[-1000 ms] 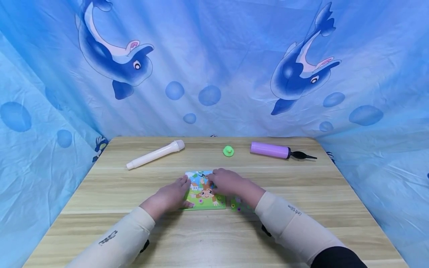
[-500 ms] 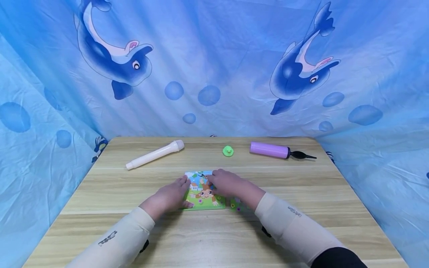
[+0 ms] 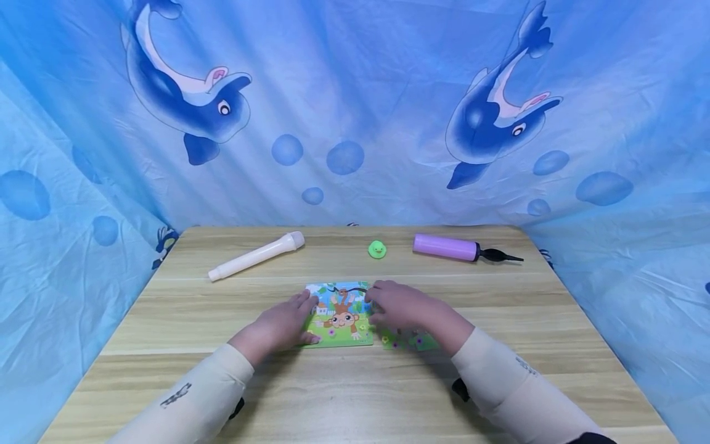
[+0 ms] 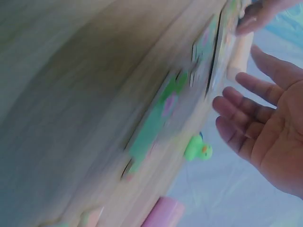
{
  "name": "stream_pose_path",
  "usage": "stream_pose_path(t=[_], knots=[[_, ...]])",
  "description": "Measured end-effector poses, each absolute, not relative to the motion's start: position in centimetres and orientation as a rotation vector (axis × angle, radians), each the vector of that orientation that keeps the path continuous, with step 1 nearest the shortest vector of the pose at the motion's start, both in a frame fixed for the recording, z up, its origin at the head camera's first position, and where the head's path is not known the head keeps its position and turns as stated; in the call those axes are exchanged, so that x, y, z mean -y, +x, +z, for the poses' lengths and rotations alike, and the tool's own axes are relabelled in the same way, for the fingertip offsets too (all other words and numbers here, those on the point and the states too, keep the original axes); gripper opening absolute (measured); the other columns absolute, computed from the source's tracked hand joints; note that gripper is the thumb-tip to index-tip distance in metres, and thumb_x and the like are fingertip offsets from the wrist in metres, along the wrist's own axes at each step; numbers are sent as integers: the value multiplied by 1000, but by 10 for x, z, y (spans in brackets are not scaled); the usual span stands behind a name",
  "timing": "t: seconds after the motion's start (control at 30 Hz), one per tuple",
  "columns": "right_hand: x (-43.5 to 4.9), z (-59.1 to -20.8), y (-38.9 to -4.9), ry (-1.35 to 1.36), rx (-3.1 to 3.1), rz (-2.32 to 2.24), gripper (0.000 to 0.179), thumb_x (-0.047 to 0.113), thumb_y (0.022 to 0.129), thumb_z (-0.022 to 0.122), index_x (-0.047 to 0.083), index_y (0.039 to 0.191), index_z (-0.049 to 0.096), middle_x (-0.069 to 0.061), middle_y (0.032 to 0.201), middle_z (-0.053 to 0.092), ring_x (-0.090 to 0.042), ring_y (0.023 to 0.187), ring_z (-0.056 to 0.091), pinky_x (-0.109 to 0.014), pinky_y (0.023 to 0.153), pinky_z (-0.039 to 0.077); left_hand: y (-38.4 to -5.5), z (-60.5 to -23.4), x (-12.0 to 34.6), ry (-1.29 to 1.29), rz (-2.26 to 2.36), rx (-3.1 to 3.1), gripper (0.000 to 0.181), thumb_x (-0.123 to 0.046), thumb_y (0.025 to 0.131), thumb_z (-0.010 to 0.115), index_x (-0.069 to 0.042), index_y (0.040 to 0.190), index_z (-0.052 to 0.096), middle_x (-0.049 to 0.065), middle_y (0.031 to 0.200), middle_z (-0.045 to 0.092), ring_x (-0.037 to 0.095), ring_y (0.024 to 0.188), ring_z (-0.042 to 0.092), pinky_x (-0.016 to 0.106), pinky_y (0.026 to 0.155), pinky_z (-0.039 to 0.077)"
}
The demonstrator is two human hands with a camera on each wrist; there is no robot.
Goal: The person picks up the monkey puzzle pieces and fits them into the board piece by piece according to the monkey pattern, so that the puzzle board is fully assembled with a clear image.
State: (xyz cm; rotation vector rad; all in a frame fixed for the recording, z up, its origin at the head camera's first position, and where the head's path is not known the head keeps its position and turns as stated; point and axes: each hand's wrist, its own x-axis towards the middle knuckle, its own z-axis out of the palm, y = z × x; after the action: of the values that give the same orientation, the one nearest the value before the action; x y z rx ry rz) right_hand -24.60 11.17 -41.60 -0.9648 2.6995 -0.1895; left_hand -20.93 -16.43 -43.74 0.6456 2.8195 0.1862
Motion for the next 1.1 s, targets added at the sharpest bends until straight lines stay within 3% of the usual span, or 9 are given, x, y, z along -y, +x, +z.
stream_pose_path(t=[0.23, 0.33, 0.53, 0.7, 0.83, 1.1], knots=[[-131, -420, -235, -776, -2669, -63, 50, 46, 75, 82, 18, 112, 64, 5, 100, 58, -14, 91, 57, -34, 82, 53, -210, -436, 166, 659, 190, -2822, 86, -50, 87, 69, 0, 149, 36, 26, 158, 24, 43, 144, 30, 55, 113, 34], [-133, -424, -230, -806, -2685, -20, 44, 43, 73, 85, 18, 101, 62, 7, 90, 53, -12, 81, 52, -31, 71, 50, -210, -436, 167, 668, 183, -2822, 85, -50, 87, 69, -1, 148, 38, 26, 158, 24, 43, 144, 29, 55, 113, 34], [-134, -429, -224, -915, -2712, 20, 34, 39, 76, 83, 19, 90, 59, 8, 85, 50, -10, 76, 49, -28, 67, 47, -210, -435, 165, 663, 176, -2811, 83, -52, 89, 66, -1, 149, 39, 26, 158, 26, 42, 144, 30, 54, 114, 33], [-134, -427, -225, -908, -2666, -113, 28, 31, 78, 81, 21, 90, 57, 9, 80, 52, -9, 73, 50, -26, 65, 45, -213, -435, 166, 613, 189, -2790, 85, -58, 88, 64, -7, 151, 39, 20, 160, 25, 38, 146, 29, 52, 115, 33], [-135, -421, -232, -877, -2559, -307, 15, 22, 88, 73, 23, 88, 58, 10, 77, 55, -8, 70, 51, -25, 64, 46, -216, -433, 168, 608, 221, -2764, 89, -59, 84, 68, -9, 151, 39, 18, 161, 24, 36, 147, 27, 51, 115, 33], [-119, -410, -250, -1048, -2423, -620, 11, 24, 95, 65, 22, 88, 57, 8, 74, 56, -6, 66, 49, -23, 61, 45, -214, -434, 169, 609, 214, -2762, 93, -57, 79, 75, -11, 151, 39, 17, 161, 24, 35, 147, 28, 51, 114, 34]])
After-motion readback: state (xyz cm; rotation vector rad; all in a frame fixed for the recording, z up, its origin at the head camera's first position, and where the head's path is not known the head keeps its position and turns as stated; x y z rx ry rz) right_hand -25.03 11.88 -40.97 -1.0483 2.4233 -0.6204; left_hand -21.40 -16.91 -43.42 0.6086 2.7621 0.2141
